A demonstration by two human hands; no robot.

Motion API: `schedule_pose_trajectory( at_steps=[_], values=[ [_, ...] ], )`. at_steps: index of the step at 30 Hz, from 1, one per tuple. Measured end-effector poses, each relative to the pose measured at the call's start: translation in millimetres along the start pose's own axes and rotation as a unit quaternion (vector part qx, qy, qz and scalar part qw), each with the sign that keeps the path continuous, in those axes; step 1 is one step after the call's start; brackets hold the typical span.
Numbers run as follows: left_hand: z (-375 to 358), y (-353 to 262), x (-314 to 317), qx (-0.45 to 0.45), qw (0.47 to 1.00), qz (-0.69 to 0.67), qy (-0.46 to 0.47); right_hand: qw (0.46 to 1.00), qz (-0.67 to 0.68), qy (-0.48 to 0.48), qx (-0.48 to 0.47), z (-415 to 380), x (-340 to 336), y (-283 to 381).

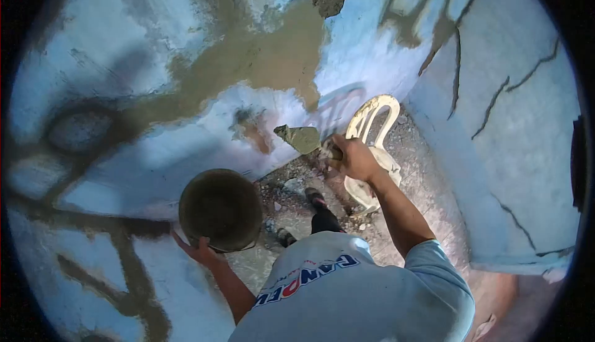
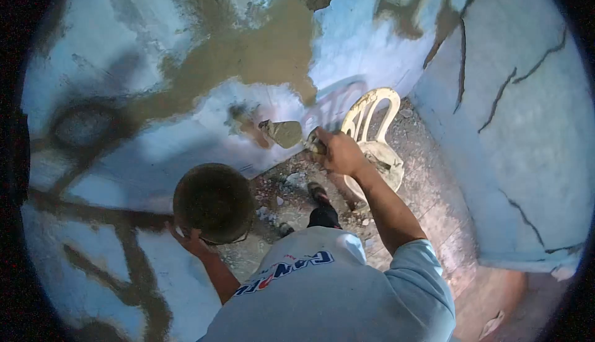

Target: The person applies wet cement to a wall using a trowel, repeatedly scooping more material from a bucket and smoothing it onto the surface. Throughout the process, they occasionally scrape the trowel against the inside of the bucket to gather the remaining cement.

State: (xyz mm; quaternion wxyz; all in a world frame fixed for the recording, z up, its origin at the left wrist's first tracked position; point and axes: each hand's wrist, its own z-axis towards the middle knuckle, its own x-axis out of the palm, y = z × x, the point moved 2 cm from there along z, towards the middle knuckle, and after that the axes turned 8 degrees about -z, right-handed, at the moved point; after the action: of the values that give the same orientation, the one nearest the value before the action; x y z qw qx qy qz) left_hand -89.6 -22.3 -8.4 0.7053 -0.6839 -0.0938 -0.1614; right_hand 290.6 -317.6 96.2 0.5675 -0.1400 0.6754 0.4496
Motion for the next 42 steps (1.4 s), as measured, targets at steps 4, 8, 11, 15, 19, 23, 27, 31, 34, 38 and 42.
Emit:
schedule_pose_trajectory(
  at_steps=[4,8,11,15,19,23,27,31,34,38,42],
  values=[
    [-7.6,-4.6,26.2,0.020,0.999,-0.010,-0.047,0.994,-0.076,-0.035,-0.069,45.7,-2.9,-76.5],
    [-18.2,23.3,32.1,0.015,0.995,-0.084,-0.058,0.990,-0.097,-0.066,-0.084,94.3,-9.7,-127.4],
    [-25.9,42.1,46.7,0.048,0.994,-0.086,-0.043,0.989,-0.080,-0.089,-0.092,128.9,-13.0,-157.7],
    [-44.7,40.0,94.3,0.018,0.994,-0.067,-0.084,0.985,-0.101,-0.080,-0.113,171.1,-10.7,-193.2],
    [-60.6,49.9,111.2,0.024,0.994,-0.067,-0.083,0.988,-0.097,-0.028,-0.114,212.5,-8.3,-211.5],
    [-70.7,50.4,136.1,0.028,0.992,-0.037,-0.116,0.991,-0.092,-0.006,-0.100,241.6,-16.2,-219.4],
    [-78.3,42.8,161.8,-0.012,0.990,-0.013,-0.141,0.990,-0.101,0.051,-0.082,253.8,-21.8,-225.9],
    [-67.3,51.3,167.7,0.010,0.991,-0.061,-0.115,0.991,-0.095,0.056,-0.070,249.5,-26.5,-225.9],
    [-64.6,48.4,167.5,-0.005,0.994,-0.026,-0.109,0.994,-0.062,0.060,-0.064,243.5,-31.8,-239.2],
    [-59.2,62.7,146.1,-0.018,0.992,-0.041,-0.121,0.994,-0.094,0.035,-0.033,221.1,-48.3,-241.5],
    [-68.2,67.1,148.5,-0.008,0.990,-0.083,-0.117,0.982,-0.168,-0.016,-0.089,199.0,-28.8,-240.8]
  ],
)
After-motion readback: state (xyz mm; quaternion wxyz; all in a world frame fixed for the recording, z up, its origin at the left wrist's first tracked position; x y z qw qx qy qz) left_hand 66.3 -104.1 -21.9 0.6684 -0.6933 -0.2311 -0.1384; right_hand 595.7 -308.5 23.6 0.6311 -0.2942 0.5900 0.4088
